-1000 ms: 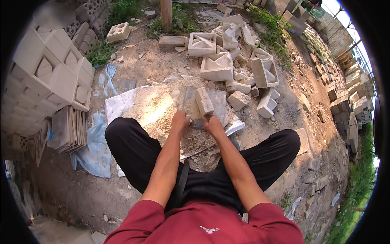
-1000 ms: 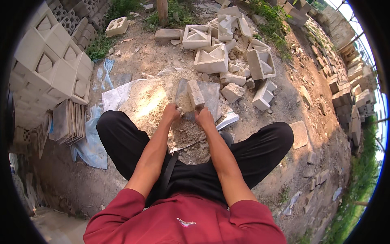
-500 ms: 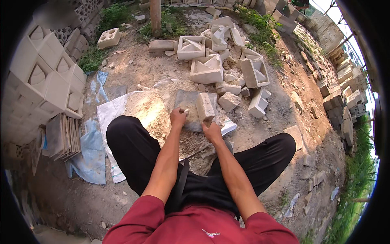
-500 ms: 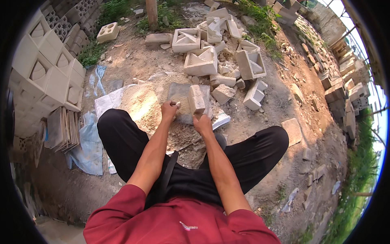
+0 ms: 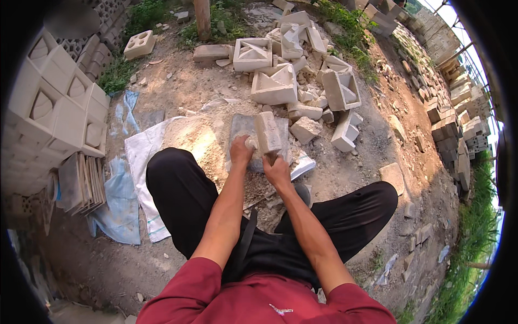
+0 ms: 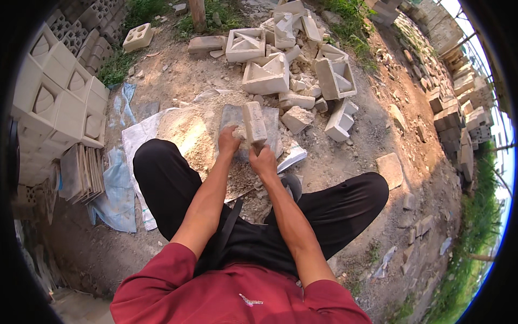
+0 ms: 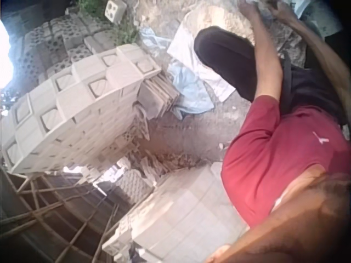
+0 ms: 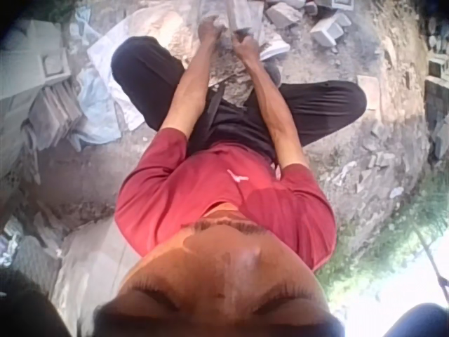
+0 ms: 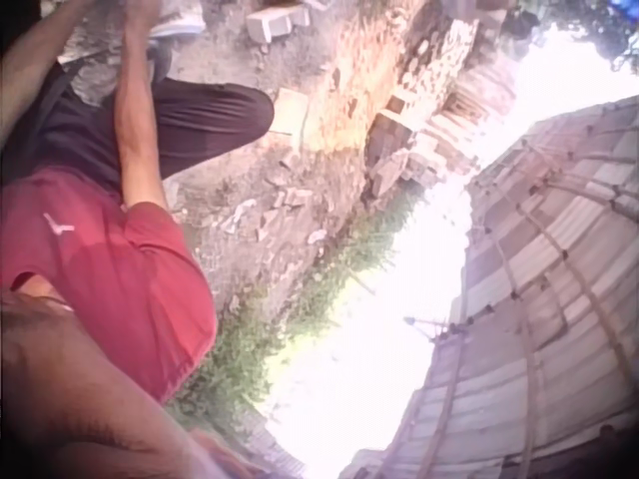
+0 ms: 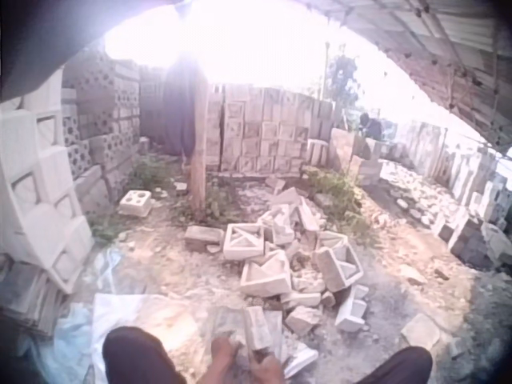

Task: The person shapes a block by hitting it with another block and scraping its surface, occasionally picking up and turning small fragments.

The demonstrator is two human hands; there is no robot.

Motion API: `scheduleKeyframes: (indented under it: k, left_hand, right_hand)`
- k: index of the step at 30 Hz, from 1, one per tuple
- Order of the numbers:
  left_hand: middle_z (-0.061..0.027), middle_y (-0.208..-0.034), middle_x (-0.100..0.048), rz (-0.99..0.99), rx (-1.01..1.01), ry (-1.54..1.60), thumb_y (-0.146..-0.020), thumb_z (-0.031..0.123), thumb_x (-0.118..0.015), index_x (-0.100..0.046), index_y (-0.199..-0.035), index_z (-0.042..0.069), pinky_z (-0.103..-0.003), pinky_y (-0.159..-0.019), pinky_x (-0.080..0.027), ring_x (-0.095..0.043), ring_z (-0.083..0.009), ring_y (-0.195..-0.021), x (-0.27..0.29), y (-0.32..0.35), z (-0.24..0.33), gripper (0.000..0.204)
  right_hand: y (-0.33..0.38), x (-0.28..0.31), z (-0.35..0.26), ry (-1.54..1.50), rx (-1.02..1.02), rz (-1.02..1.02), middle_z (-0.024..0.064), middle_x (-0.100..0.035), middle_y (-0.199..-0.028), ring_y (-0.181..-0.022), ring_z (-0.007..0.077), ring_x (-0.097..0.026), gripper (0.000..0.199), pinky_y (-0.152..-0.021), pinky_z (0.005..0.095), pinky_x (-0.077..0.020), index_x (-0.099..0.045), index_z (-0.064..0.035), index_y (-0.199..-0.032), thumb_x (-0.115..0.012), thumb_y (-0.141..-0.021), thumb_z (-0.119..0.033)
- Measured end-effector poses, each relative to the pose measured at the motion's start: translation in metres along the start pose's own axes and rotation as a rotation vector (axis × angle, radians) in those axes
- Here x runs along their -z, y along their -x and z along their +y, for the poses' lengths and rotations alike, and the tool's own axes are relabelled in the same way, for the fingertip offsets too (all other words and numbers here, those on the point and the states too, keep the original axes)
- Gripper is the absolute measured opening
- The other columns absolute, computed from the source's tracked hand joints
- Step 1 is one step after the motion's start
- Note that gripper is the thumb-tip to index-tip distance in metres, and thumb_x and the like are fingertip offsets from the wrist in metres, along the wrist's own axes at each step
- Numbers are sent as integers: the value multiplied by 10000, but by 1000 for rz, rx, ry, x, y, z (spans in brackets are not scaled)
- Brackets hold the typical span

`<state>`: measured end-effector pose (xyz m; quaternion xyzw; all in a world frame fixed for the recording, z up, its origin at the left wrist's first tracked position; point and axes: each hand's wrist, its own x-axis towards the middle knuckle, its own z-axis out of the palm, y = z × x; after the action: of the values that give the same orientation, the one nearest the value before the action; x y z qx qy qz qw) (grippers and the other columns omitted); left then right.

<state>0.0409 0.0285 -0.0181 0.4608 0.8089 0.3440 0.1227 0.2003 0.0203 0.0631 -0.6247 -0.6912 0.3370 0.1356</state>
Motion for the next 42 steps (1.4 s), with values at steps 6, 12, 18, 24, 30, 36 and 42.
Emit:
scheduleKeyframes:
  k: [6, 12, 18, 24, 30, 36, 42]
  left_hand:
    - [-159, -948, -641, -209, -31, -21, -744, 226, -705, -708, -920, 97, -431, -828, -491, -602, -335, -951, 1, -1, 0, 219]
    - [-154, -923, -626, -223, -27, -90, -735, 150, -684, -716, -815, 99, -422, -832, -496, -599, -328, -952, -5, -2, 0, 99]
    - [-140, -923, -631, -171, -68, -40, -717, 102, -694, -730, -790, 100, -415, -814, -496, -612, -327, -929, -7, -6, -2, 82]
    - [-130, -914, -638, -123, -99, -109, -716, 110, -709, -739, -814, 107, -409, -797, -498, -616, -318, -914, -6, 0, -7, 103]
    - [-112, -913, -630, -212, -59, -66, -720, 127, -674, -730, -789, 115, -399, -842, -499, -607, -302, -945, 1, -6, 4, 90]
    - [-87, -924, -645, -159, -101, -110, -709, 141, -690, -734, -772, 134, -392, -837, -505, -605, -290, -956, -3, -1, -8, 78]
    - [-78, -858, -645, -170, -166, -155, -711, 122, -694, -735, -783, 125, -400, -790, -502, -606, -287, -904, 0, -3, 2, 83]
  right_hand:
    - [-5, -7, 19, 32, -32, -19, 332, -635, -924, -912, 491, -611, 579, -818, 510, -482, -556, 101, -1032, -600, -850, -447]
    - [-8, -12, 14, 58, 38, 12, 332, -636, -887, -868, 501, -615, 560, -789, 518, -492, -531, 96, -1039, -606, -859, -429]
    - [-14, -10, 26, 59, 36, -56, 337, -633, -910, -901, 496, -614, 524, -818, 520, -486, -508, 88, -1055, -606, -861, -389]
    - [-16, -4, 9, -49, 15, -39, 354, -623, -942, -931, 505, -605, 564, -839, 517, -480, -500, 108, -1092, -588, -863, -400]
    - [-17, -11, 26, 83, -3, -127, 355, -623, -950, -942, 504, -604, 585, -839, 512, -481, -495, 119, -1104, -574, -867, -410]
    - [-16, -8, 11, -23, 47, -31, 345, -629, -936, -921, 496, -613, 579, -820, 514, -488, -499, 112, -1083, -573, -865, -420]
    - [-17, -14, 26, 84, 24, -85, 341, -631, -918, -910, 491, -612, 550, -811, 516, -486, -535, 105, -1046, -606, -857, -406]
